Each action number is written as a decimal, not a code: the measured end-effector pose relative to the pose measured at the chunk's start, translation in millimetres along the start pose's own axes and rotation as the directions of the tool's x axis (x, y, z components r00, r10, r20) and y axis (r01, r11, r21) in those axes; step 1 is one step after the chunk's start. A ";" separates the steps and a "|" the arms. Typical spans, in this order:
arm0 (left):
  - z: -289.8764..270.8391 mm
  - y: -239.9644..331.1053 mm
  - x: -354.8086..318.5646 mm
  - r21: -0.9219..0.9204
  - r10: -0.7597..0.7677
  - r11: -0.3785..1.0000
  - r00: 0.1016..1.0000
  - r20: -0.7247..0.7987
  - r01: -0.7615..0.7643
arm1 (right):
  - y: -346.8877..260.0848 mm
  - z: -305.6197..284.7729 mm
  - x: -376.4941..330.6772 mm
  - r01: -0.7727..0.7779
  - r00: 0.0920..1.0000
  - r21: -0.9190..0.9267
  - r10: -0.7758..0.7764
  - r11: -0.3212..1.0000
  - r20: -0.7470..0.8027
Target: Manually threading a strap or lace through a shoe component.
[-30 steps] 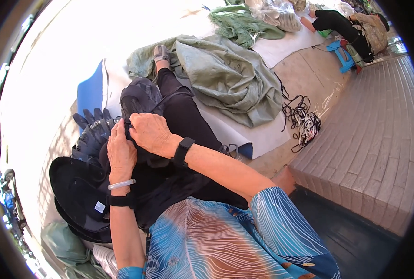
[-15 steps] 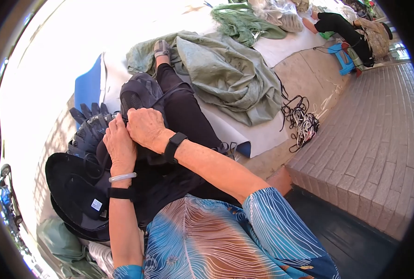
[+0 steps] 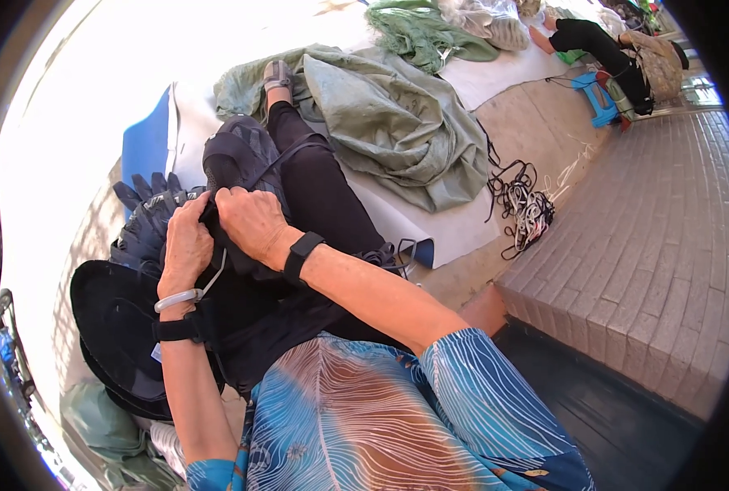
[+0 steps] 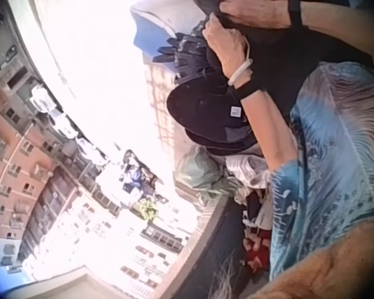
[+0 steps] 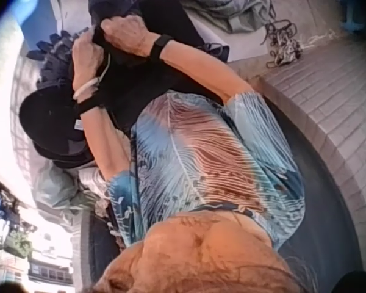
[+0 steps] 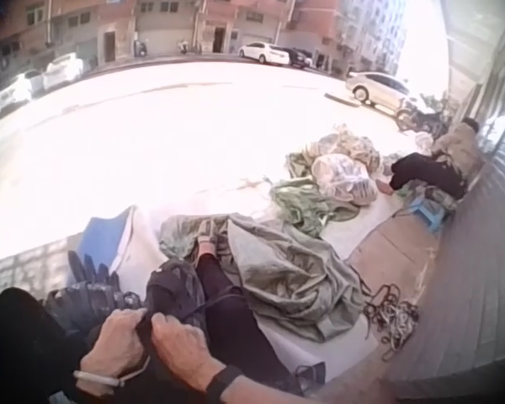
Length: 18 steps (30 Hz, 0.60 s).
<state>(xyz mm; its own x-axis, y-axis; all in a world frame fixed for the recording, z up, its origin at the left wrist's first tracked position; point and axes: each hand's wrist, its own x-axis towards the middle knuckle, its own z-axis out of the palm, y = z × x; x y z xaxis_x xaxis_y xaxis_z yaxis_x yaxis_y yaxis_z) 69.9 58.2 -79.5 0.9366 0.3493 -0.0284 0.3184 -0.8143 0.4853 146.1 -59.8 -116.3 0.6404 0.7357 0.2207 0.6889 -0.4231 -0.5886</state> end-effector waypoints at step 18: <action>1.9 -5.7 -5.2 -0.102 -0.016 0.995 0.999 -0.028 0.014 | -3.9 2.0 2.1 0.165 0.986 -0.209 -0.162 0.964 0.030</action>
<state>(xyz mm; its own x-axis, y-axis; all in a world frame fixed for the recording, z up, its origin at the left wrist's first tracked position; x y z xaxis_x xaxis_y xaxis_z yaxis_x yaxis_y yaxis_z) 63.5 60.2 -83.7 0.9267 0.3756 -0.0117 0.3145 -0.7580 0.5714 144.0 -55.5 -115.1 0.5098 0.8100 0.2899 0.8405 -0.3972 -0.3684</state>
